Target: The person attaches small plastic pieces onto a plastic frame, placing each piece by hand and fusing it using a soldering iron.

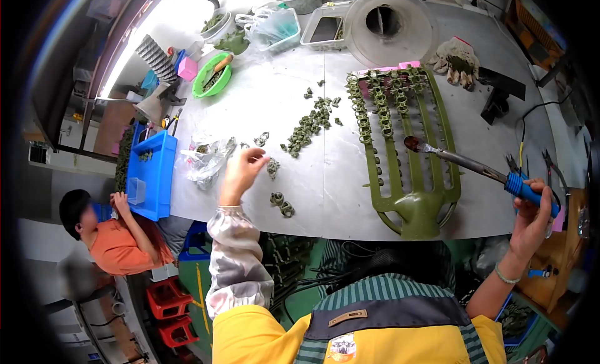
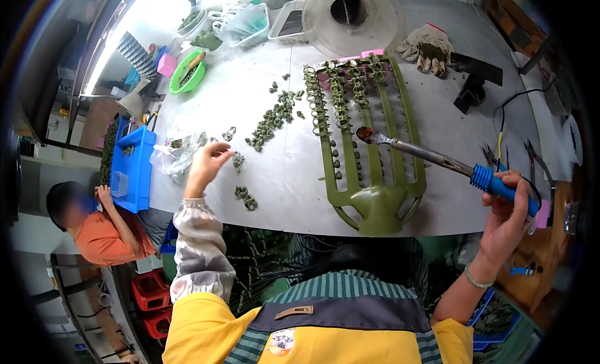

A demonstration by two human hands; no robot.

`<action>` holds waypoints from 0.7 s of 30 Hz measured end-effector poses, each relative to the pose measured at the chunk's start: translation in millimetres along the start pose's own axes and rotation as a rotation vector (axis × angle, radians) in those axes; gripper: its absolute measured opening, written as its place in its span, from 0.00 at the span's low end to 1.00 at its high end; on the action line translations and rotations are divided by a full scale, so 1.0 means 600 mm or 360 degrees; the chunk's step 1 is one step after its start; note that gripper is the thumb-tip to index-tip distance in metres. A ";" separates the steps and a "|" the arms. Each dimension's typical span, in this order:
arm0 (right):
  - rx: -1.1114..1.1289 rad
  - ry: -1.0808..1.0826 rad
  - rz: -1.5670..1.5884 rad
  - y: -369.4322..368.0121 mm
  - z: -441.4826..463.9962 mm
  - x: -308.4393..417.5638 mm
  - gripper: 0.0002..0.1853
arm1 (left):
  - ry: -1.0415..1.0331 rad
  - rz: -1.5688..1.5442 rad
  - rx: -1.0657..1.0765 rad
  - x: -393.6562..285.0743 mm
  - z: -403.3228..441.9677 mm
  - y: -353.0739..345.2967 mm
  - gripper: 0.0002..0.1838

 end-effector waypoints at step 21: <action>0.0139 0.0078 0.0022 -0.040 -0.008 0.015 0.14 | -0.0546 -0.0981 0.0213 -0.384 -0.060 -0.072 0.08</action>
Point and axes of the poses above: each hand's wrist, its own z-axis towards the middle knuckle, its own y-axis out of the back of the hand, x = y × z, the point moved 5 cm from there along z, towards the middle knuckle, and after that the axes turned 9 degrees about -x, right-handed, at the moved point
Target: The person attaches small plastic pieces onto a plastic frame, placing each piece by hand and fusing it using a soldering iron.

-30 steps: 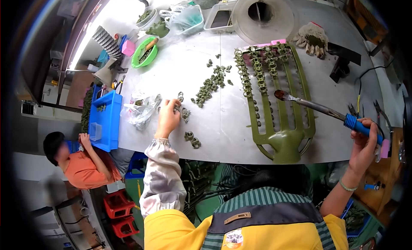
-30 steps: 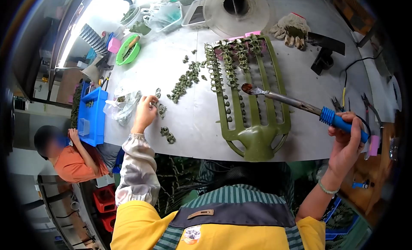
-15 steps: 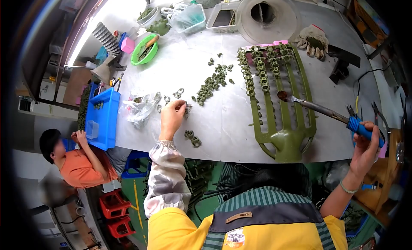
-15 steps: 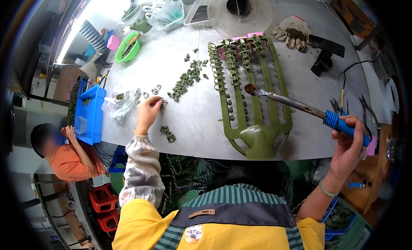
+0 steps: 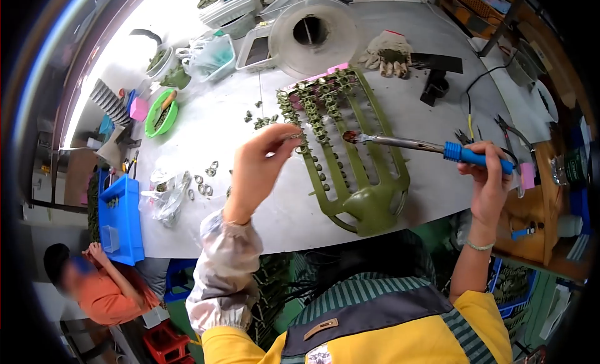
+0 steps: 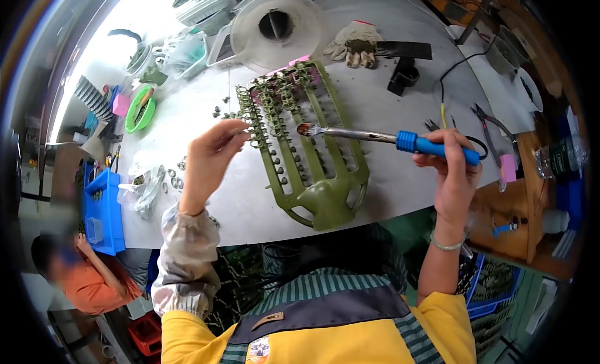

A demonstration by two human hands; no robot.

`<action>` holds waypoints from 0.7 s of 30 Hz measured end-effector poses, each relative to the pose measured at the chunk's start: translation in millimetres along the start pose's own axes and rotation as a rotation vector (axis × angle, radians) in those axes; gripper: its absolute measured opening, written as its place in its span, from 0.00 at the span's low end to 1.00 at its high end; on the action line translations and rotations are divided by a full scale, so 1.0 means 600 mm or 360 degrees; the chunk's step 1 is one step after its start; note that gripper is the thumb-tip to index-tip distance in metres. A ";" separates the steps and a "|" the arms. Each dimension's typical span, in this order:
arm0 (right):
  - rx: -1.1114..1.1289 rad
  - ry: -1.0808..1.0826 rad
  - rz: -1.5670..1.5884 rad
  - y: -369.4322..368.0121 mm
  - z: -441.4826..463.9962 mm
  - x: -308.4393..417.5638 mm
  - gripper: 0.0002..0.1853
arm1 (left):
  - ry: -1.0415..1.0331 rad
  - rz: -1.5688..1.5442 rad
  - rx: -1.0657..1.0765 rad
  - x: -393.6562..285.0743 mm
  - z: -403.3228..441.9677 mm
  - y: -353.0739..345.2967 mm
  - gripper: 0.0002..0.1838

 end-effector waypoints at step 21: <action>-0.0023 -0.0042 0.0025 -0.006 0.016 -0.041 0.15 | -0.1262 0.0948 0.0138 -0.026 0.081 -0.139 0.08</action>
Point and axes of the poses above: each hand's wrist, its own z-axis towards the middle knuckle, its own y-axis out of the back of the hand, x = y × z, the point moved 5 cm from there along z, towards the middle knuckle, and after that the axes turned 9 degrees about -x, right-handed, at the moved point
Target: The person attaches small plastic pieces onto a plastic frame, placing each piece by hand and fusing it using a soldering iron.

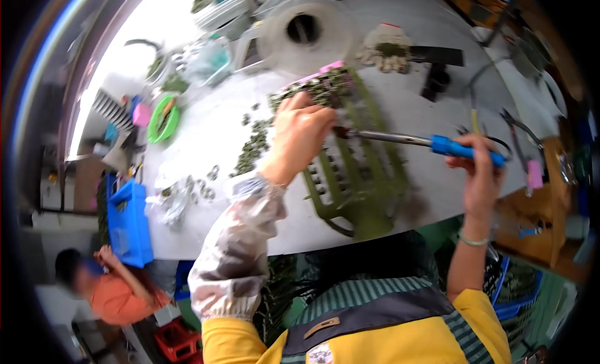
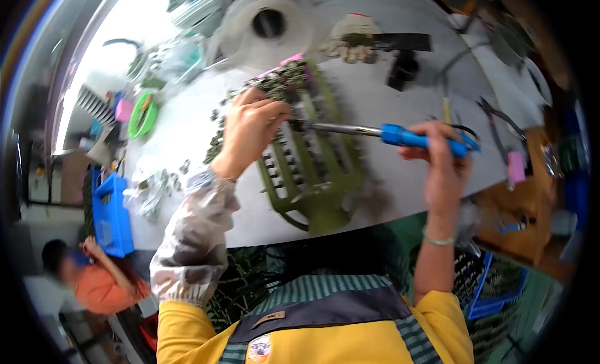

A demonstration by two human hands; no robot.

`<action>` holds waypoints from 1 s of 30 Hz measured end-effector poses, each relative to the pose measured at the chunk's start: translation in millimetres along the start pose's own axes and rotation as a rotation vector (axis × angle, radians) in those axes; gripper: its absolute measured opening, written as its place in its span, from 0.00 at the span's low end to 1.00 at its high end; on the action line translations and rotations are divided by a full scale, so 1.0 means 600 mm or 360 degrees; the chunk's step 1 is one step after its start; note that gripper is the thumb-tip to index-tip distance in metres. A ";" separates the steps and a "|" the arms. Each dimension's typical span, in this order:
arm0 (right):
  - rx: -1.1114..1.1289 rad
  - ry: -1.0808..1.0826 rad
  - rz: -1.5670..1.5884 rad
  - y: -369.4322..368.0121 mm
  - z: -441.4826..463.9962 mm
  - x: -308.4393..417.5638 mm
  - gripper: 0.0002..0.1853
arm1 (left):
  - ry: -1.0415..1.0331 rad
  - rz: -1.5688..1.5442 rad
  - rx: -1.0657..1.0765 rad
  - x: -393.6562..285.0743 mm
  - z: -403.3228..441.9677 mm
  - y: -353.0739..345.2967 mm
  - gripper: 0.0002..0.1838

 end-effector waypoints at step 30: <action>0.0028 0.0046 -0.0043 0.016 -0.025 0.049 0.14 | 0.1590 -0.1113 -0.0422 0.142 -0.188 0.163 0.10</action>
Point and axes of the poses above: each hand's wrist, its own z-axis towards the middle knuckle, its own y-axis out of the back of the hand, x = y × z, the point moved 5 cm from there along z, towards the middle knuckle, and after that the axes turned 9 degrees about -x, right-handed, at the moved point
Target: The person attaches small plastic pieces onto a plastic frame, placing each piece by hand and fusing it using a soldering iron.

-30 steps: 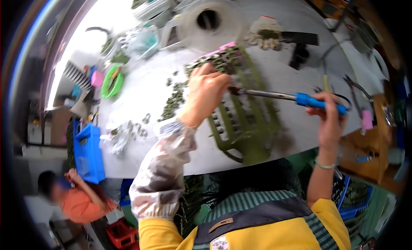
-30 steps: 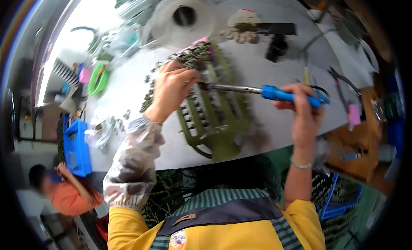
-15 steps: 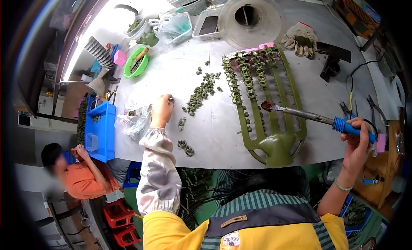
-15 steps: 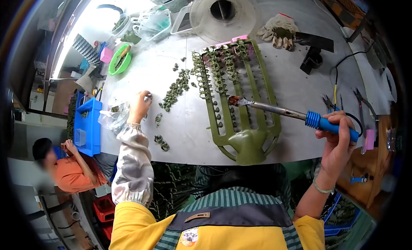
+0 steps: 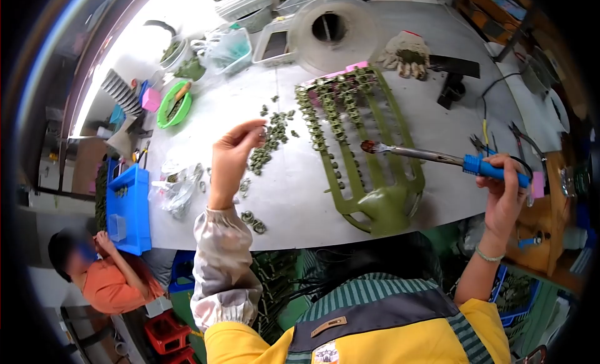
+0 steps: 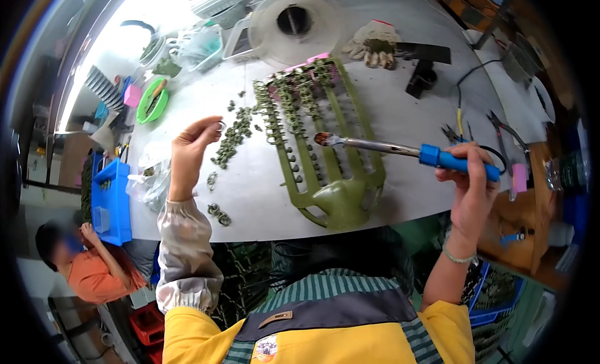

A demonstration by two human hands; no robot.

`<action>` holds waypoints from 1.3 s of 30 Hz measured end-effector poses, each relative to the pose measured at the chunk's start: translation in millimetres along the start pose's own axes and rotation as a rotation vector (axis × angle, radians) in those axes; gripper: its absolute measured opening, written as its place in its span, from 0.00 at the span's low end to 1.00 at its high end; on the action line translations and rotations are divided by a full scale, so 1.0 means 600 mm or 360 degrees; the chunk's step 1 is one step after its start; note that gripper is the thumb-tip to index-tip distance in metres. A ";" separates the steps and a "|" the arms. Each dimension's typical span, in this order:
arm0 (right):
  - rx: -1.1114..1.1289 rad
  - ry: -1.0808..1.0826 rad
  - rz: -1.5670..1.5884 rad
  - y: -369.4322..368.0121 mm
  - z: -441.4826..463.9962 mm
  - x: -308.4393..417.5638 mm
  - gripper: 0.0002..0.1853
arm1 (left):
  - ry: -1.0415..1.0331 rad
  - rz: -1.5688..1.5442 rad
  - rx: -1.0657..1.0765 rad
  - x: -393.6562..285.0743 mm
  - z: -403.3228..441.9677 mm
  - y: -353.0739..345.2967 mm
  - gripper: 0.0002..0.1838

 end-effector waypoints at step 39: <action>-0.0061 -0.0132 -0.0027 0.035 0.014 -0.028 0.15 | -0.0021 0.1403 -0.0081 0.067 0.031 0.143 0.11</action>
Point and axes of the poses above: each hand's wrist, its own z-axis towards the middle knuckle, its own y-axis out of the back of the hand, x = y × z, the point moved 5 cm from there along z, towards the middle knuckle, and after that the axes turned 9 degrees about -x, right-handed, at the moved point
